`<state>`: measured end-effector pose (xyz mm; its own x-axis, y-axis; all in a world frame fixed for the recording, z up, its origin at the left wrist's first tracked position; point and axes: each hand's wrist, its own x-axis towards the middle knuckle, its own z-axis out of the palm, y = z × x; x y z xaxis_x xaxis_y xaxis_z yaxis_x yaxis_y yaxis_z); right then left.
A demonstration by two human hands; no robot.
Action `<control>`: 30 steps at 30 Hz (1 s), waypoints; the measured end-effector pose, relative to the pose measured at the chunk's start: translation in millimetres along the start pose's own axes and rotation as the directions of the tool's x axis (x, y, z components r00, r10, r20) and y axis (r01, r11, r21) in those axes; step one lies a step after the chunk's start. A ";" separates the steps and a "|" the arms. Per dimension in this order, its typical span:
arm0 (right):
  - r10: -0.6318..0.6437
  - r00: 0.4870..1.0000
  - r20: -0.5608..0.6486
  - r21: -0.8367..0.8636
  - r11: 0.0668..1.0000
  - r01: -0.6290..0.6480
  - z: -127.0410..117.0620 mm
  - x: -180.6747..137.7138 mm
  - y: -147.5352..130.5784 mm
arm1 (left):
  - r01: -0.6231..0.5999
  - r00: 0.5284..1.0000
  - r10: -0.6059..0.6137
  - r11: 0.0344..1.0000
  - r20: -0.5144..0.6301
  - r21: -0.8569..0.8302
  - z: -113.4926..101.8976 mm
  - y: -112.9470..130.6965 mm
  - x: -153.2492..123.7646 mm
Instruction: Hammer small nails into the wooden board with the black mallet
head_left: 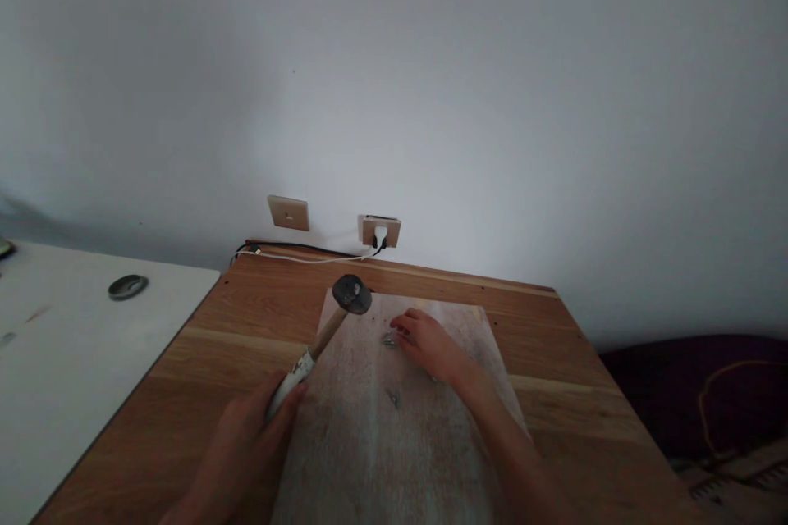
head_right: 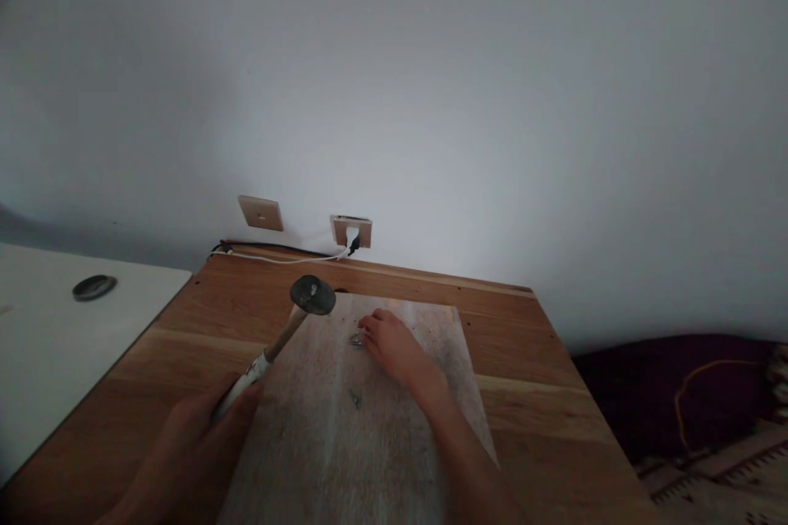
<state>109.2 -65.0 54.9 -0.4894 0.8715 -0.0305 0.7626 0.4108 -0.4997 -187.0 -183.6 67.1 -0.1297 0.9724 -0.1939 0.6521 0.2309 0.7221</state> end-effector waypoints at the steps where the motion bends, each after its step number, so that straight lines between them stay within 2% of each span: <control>1: -0.006 1.000 0.008 -0.008 1.000 0.006 1.7 3.3 -2.0 | 0.005 1.000 -0.005 1.000 0.018 -0.012 -0.9 1.7 -0.4; 3: -0.020 1.000 0.019 -0.018 1.000 0.020 3.7 10.0 -4.9 | 0.020 0.997 -0.018 0.999 0.080 -0.028 -2.3 3.9 -0.8; 6: -0.039 0.999 0.018 -0.005 0.999 0.039 3.0 17.4 -5.9 | 0.048 0.993 -0.044 0.998 0.112 -0.027 -2.4 2.7 -2.1; 15: -0.031 0.995 -0.094 0.044 0.998 0.035 4.8 38.3 -10.2 | 0.044 0.990 -0.041 0.999 0.132 -0.019 2.0 -7.3 -0.9; 22: -0.056 0.994 -0.091 0.029 0.998 0.059 11.0 47.5 -12.3 | 0.083 0.984 -0.084 0.996 0.157 0.017 0.6 -14.7 1.3; 30: -0.066 0.993 -0.102 0.050 0.996 0.071 25.8 44.5 -7.8 | 0.086 0.987 -0.088 0.996 0.135 0.021 0.3 -6.7 4.5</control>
<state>70.6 -36.3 35.2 -0.4928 0.8653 0.0915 0.7035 0.4581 -0.5433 -191.8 -180.8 61.2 -0.0846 0.9348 -0.3450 0.6543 0.3132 0.6883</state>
